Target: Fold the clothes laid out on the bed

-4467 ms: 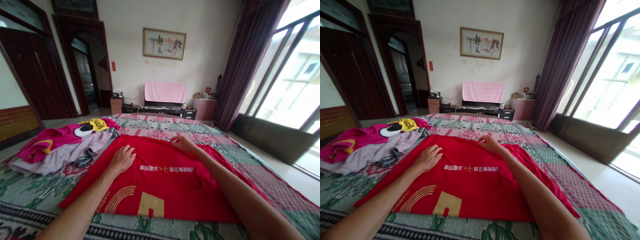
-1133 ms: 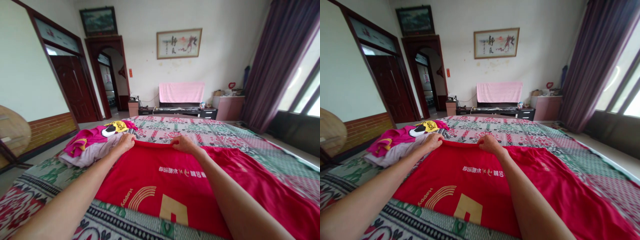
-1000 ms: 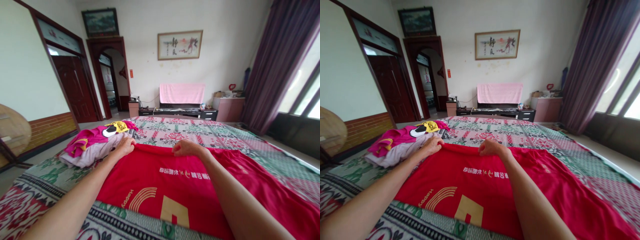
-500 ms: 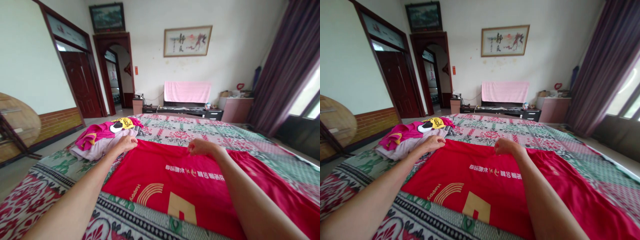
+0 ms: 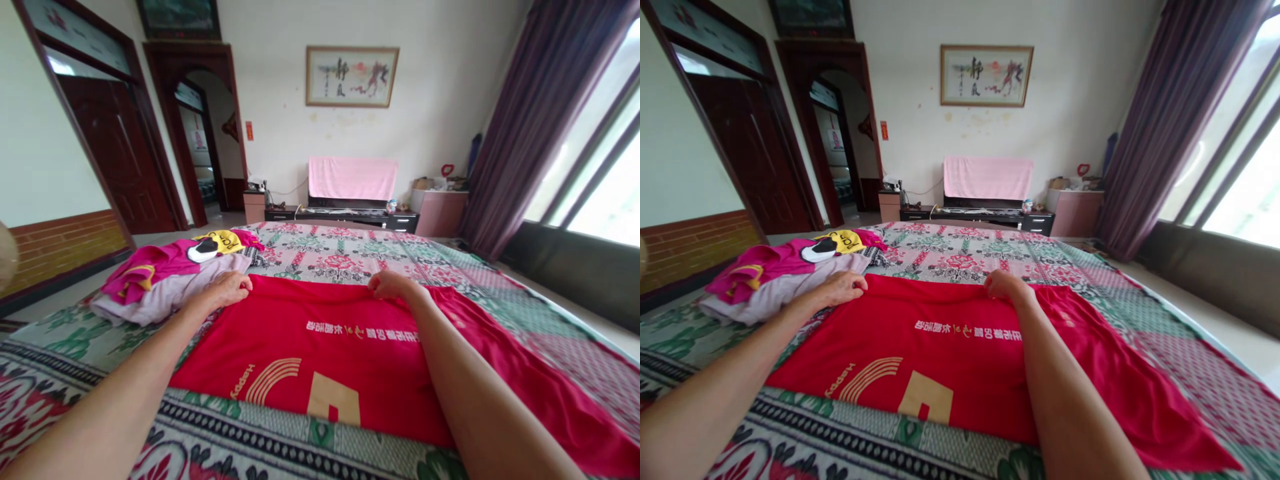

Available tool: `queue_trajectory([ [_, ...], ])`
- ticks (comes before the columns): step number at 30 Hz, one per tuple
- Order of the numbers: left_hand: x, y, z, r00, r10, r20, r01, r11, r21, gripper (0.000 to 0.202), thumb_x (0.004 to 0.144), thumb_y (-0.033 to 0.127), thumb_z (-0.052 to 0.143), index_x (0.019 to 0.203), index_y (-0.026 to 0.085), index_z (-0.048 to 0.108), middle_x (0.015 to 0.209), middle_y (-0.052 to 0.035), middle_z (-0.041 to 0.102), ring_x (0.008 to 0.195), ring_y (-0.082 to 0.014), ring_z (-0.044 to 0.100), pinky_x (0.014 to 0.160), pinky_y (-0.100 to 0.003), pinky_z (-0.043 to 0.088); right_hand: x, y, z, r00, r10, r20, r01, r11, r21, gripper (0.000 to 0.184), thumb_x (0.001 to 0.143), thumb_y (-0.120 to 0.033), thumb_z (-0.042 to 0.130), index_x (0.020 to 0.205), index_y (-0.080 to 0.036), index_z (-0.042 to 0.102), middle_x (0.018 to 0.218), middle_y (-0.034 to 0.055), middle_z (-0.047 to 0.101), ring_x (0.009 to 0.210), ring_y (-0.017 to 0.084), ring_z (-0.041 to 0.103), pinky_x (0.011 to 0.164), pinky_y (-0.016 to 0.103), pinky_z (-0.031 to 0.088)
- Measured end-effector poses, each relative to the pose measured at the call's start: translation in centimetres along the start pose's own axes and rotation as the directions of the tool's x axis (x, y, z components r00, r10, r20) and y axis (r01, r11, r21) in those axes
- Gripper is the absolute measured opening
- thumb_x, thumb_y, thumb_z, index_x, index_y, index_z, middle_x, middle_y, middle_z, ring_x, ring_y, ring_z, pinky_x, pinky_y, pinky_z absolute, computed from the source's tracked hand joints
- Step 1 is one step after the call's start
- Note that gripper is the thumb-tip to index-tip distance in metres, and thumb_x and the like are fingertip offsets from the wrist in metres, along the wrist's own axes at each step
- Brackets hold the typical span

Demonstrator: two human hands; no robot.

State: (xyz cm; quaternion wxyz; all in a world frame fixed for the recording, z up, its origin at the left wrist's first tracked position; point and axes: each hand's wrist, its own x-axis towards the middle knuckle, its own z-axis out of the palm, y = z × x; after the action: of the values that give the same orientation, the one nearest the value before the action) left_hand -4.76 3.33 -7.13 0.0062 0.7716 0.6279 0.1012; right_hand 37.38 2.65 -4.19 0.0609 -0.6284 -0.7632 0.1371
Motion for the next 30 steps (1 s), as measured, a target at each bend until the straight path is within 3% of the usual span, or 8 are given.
queue_trajectory([
  [4, 0.0, -0.3, -0.1, 0.999, 0.037, 0.002, -0.037, 0.999, 0.010, 0.029, 0.068, 0.023, 0.051, 0.087, 0.023, 0.073, 0.082, -0.0019, 0.071, 0.078, -0.0187, 0.063, 0.072, -0.026, 0.042, 0.0, -0.1, -0.1, 0.997, 0.061, -0.042, -0.061, 0.998, -0.008, 0.021, 0.062, -0.007, 0.053, 0.068, -0.013, 0.073, 0.052, 0.0001, 0.058, 0.051, 0.010, 0.050, 0.049, 0.020, 0.036],
  [8, -0.1, -0.1, -0.7, 0.999, 0.034, -0.015, -0.035, 0.999, -0.021, 0.031, 0.068, 0.024, 0.049, 0.089, 0.019, 0.072, 0.079, -0.0021, 0.070, 0.075, -0.0181, 0.062, 0.069, -0.026, 0.041, -0.1, 0.5, -1.2, 0.997, 0.073, -0.031, -0.072, 0.997, 0.025, 0.022, 0.062, -0.009, 0.054, 0.069, -0.016, 0.074, 0.056, -0.0007, 0.062, 0.058, 0.011, 0.055, 0.054, 0.020, 0.040],
  [13, -0.4, 0.3, -1.5, 0.998, 0.003, 0.065, 0.001, 0.998, -0.057, 0.031, 0.063, 0.023, 0.051, 0.086, 0.019, 0.072, 0.073, -0.0011, 0.068, 0.071, -0.0175, 0.061, 0.065, -0.025, 0.041, -0.3, 1.4, -2.0, 0.995, 0.084, 0.053, -0.086, 0.996, 0.034, 0.019, 0.062, -0.010, 0.058, 0.071, -0.015, 0.074, 0.062, 0.0008, 0.066, 0.059, 0.011, 0.054, 0.055, 0.022, 0.040],
  [20, -0.7, 0.9, -2.0, 0.990, -0.069, 0.123, 0.074, 0.997, -0.035, 0.025, 0.059, 0.020, 0.051, 0.075, 0.021, 0.070, 0.070, 0.0002, 0.067, 0.069, -0.0164, 0.060, 0.062, -0.024, 0.039, -0.9, 1.4, -2.1, 0.988, 0.047, 0.148, -0.057, 0.997, 0.061, 0.011, 0.059, -0.013, 0.060, 0.059, -0.018, 0.070, 0.062, 0.0007, 0.065, 0.059, 0.012, 0.055, 0.053, 0.022, 0.040],
  [30, -1.2, 1.6, -2.8, 0.981, -0.050, 0.186, 0.051, 0.999, 0.001, 0.022, 0.057, 0.020, 0.048, 0.069, 0.020, 0.067, 0.067, -0.0004, 0.066, 0.065, -0.0166, 0.058, 0.057, -0.024, 0.037, -1.7, 1.2, -2.6, 0.971, 0.068, 0.228, -0.103, 0.984, 0.148, 0.009, 0.054, -0.014, 0.063, 0.059, -0.018, 0.069, 0.064, 0.0039, 0.068, 0.061, 0.015, 0.057, 0.054, 0.023, 0.044],
])
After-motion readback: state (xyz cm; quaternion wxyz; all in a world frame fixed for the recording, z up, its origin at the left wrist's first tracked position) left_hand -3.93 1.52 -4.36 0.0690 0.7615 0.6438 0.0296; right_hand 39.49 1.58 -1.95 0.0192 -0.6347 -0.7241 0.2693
